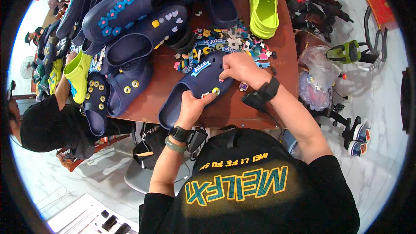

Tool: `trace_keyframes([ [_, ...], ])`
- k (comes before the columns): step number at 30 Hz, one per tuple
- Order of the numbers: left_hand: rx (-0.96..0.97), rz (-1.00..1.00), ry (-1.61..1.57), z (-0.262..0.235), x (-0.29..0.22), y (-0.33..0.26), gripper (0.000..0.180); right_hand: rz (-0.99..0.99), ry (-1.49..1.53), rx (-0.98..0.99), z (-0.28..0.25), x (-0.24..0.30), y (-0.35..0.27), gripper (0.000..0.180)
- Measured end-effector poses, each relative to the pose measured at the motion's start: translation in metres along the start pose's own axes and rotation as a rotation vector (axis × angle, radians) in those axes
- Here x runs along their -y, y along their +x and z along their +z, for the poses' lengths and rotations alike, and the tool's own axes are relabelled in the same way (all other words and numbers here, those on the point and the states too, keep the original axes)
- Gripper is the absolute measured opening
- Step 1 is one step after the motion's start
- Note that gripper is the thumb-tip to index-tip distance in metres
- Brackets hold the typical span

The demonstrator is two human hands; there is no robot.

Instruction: Attaching decorative charms to foam clogs.

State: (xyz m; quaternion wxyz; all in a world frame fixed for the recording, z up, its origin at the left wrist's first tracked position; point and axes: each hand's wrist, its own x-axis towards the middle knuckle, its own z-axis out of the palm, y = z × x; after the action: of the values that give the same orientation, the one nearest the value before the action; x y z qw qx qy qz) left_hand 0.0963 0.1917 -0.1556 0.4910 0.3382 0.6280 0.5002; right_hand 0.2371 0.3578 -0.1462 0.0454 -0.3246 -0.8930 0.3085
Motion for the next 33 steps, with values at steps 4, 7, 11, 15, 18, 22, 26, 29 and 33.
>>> trace_keyframes([
  [4,-0.002,0.023,0.003,0.001,0.001,-0.001,0.031,0.015,0.207,-0.038,-0.002,-0.028,-0.027,0.026],
  [7,-0.029,0.071,0.011,0.001,0.004,-0.004,0.032,0.187,0.326,-0.217,-0.001,-0.038,-0.065,0.023],
  [11,-0.006,0.066,0.013,0.000,0.006,-0.001,0.032,0.180,0.234,-0.284,0.022,-0.055,-0.094,0.017],
  [15,-0.004,0.101,0.060,-0.001,0.005,-0.002,0.032,0.184,0.198,-0.315,0.033,-0.042,-0.100,0.008],
  [18,-0.047,0.088,0.224,-0.004,-0.004,-0.008,0.029,0.152,0.121,-0.393,0.035,-0.044,-0.102,0.008],
  [22,-0.265,0.063,0.505,-0.020,-0.010,-0.026,0.022,0.167,0.039,-0.533,0.030,-0.058,-0.105,0.005],
  [26,-0.373,0.602,0.710,-0.029,-0.025,-0.028,0.039,0.090,-0.059,-0.613,0.022,-0.060,-0.094,0.013],
  [29,-0.233,0.674,0.896,-0.016,-0.030,-0.020,0.080,0.051,-0.171,-0.508,0.027,-0.061,-0.089,0.020],
  [33,-0.256,0.635,0.960,-0.009,-0.002,-0.012,0.080,-0.031,-0.331,-0.530,0.038,-0.061,-0.088,0.020],
])
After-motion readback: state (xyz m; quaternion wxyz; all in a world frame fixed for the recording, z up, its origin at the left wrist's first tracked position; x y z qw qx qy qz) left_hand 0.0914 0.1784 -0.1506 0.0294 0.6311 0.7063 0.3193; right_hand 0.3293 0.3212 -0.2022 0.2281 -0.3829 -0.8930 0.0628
